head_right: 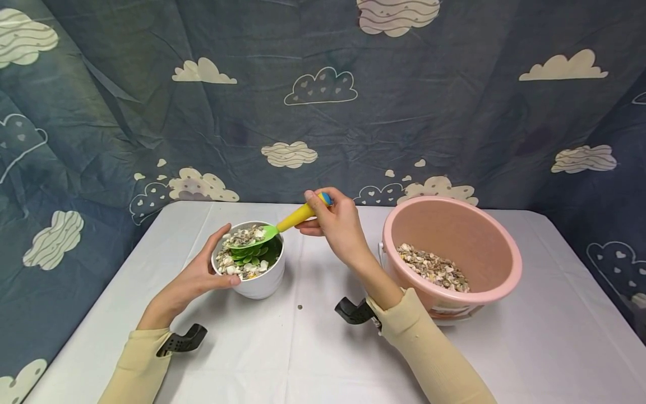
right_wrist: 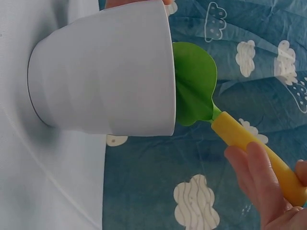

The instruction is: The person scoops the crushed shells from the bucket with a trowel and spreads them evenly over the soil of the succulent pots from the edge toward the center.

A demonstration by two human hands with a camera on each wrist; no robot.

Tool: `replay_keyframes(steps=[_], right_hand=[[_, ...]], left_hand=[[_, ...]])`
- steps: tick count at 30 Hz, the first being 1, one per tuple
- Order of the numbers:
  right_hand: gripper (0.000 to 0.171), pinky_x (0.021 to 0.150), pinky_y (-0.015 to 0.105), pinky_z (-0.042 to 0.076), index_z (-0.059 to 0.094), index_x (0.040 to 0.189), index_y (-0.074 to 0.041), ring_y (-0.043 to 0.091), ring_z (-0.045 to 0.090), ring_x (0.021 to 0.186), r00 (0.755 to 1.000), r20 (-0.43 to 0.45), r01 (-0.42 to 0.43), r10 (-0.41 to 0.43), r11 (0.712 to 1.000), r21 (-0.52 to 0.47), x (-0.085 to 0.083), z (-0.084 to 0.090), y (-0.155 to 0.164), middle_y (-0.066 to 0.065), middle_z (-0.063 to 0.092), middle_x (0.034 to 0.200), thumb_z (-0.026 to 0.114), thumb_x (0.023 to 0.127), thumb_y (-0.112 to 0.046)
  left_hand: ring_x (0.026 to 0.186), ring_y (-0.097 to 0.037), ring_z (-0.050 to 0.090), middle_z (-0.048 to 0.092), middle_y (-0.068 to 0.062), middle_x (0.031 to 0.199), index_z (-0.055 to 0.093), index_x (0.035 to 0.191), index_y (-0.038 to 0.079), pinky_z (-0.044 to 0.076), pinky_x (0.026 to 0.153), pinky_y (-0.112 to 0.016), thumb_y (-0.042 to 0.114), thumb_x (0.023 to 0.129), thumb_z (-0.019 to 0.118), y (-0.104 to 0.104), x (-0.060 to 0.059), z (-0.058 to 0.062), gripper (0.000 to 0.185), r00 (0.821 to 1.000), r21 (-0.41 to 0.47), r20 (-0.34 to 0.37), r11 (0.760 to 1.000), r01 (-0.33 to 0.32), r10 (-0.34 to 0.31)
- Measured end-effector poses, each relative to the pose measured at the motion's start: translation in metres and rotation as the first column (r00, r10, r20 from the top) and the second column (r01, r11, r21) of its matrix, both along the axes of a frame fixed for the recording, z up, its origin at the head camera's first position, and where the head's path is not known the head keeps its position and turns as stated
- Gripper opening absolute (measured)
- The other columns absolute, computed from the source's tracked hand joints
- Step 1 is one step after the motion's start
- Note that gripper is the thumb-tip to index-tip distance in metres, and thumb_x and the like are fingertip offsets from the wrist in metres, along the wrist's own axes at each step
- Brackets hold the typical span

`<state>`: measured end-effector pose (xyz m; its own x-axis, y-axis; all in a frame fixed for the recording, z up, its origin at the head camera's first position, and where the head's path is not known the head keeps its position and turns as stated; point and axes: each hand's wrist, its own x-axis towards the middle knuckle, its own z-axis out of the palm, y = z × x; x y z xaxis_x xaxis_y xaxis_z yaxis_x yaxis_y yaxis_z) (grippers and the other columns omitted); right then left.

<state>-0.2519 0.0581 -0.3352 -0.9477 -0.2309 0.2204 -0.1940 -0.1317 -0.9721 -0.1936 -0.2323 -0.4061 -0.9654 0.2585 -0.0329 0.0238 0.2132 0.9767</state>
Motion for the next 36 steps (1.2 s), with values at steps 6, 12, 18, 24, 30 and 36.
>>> replay_keyframes(steps=[6,12,18,24,30,36], right_hand=[[0.037,0.068,0.041,0.058,0.054,0.117,0.008,0.034,0.072,0.079,1.000,0.009,-0.001,0.001,1.000,0.008,0.000,-0.001,0.001,0.029,0.065,0.100,0.059,0.101,-0.024],[0.038,0.068,0.041,0.058,0.054,0.117,0.009,0.034,0.072,0.078,1.000,0.016,-0.002,0.002,1.000,-0.008,-0.001,-0.002,0.001,0.029,0.066,0.098,0.060,0.100,-0.025],[0.039,0.067,0.041,0.057,0.053,0.116,0.009,0.033,0.072,0.077,1.000,0.024,0.002,-0.001,0.999,-0.033,-0.001,-0.004,0.001,0.028,0.067,0.096,0.059,0.100,-0.026],[0.039,0.067,0.041,0.057,0.053,0.116,0.009,0.033,0.072,0.077,0.999,0.036,0.001,0.001,0.999,-0.037,-0.002,-0.007,0.002,0.027,0.069,0.096,0.059,0.100,-0.027],[0.033,0.067,0.043,0.057,0.054,0.115,0.007,0.036,0.072,0.080,1.000,0.008,-0.021,0.022,0.998,-0.056,-0.001,-0.011,0.004,0.027,0.068,0.096,0.058,0.101,-0.023],[0.026,0.069,0.046,0.057,0.053,0.112,0.003,0.038,0.071,0.083,0.998,-0.044,-0.036,0.033,0.995,-0.091,0.002,-0.016,0.006,0.029,0.067,0.100,0.058,0.101,-0.019]], left_hand=[[0.142,-0.033,0.026,0.014,-0.013,0.160,0.010,0.158,0.030,0.021,0.113,-0.050,0.022,0.074,0.086,0.000,0.000,0.000,0.113,1.000,0.003,0.006,1.000,0.002,-0.002],[0.142,-0.033,0.026,0.014,-0.013,0.160,0.011,0.158,0.030,0.021,0.113,-0.049,0.022,0.074,0.086,0.000,0.001,0.000,0.113,1.000,0.008,0.003,1.000,0.005,-0.005],[0.142,-0.033,0.024,0.015,-0.013,0.160,0.011,0.158,0.029,0.020,0.113,-0.050,0.022,0.075,0.086,0.000,0.001,0.000,0.113,1.000,0.009,-0.009,1.000,0.012,-0.012],[0.142,-0.033,0.024,0.014,-0.012,0.160,0.011,0.158,0.029,0.019,0.114,-0.050,0.022,0.074,0.086,0.000,0.001,0.000,0.113,1.000,0.003,-0.012,1.000,0.006,-0.006],[0.143,-0.032,0.022,0.014,-0.012,0.160,0.011,0.158,0.029,0.017,0.114,-0.051,0.024,0.074,0.086,0.000,0.001,0.000,0.113,1.000,-0.005,-0.013,1.000,0.002,-0.002],[0.144,-0.031,0.020,0.014,-0.012,0.161,0.010,0.158,0.028,0.015,0.115,-0.052,0.023,0.074,0.086,0.000,0.001,0.002,0.114,1.000,0.002,-0.007,1.000,0.002,-0.002]])
